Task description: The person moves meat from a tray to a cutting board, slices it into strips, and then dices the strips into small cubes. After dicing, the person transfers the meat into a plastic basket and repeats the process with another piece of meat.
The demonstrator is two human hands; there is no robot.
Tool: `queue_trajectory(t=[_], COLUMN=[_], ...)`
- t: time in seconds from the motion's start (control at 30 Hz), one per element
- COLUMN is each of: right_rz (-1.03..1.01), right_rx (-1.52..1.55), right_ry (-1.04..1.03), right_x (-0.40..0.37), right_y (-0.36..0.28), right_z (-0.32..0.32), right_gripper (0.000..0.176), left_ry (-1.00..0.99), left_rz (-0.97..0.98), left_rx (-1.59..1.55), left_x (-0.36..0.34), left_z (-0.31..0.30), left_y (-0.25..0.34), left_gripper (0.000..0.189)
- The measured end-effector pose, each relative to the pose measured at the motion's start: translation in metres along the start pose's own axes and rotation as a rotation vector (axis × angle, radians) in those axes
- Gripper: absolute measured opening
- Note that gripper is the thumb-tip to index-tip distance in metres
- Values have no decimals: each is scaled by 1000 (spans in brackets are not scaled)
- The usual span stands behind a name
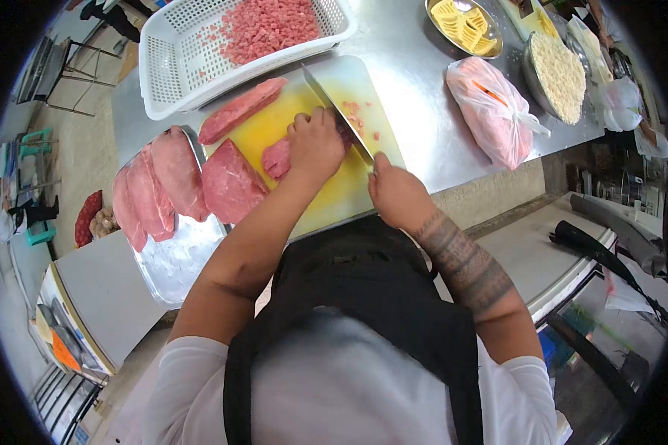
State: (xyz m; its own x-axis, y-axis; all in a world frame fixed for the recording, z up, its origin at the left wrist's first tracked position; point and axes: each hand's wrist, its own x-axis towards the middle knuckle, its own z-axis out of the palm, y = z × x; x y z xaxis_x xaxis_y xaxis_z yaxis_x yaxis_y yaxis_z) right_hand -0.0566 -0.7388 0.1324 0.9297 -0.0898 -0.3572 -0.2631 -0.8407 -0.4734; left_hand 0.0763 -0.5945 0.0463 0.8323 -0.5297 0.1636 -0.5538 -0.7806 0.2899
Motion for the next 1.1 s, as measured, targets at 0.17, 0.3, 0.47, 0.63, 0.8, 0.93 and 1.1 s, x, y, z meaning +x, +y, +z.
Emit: queue_trajectory(t=[0.17, 0.3, 0.47, 0.63, 0.8, 0.93, 1.1], right_rz=[-47, 39, -16, -33, 22, 11, 58], right_rx=[1, 1, 52, 37, 17, -14, -43], right_ry=[39, -55, 62, 86, 56, 32, -92], right_x=[1, -53, 8, 15, -28, -57, -79], right_y=[1, -21, -2, 1, 23, 16, -17], right_z=[-20, -50, 17, 5, -2, -16, -45], right_gripper=[23, 23, 23, 23, 22, 22, 23], left_ry=[32, 89, 72, 62, 62, 7, -31], left_rz=[13, 16, 5, -10, -53, -33, -42], left_rx=[-10, -23, -13, -45, -30, 18, 13], left_x=[-1, -1, -1, 0, -11, -15, -13], left_z=[5, 8, 10, 2, -14, -6, -10], left_y=[-3, -5, -4, -2, -11, -12, -10], left_gripper=[31, 28, 26, 25, 25, 31, 37])
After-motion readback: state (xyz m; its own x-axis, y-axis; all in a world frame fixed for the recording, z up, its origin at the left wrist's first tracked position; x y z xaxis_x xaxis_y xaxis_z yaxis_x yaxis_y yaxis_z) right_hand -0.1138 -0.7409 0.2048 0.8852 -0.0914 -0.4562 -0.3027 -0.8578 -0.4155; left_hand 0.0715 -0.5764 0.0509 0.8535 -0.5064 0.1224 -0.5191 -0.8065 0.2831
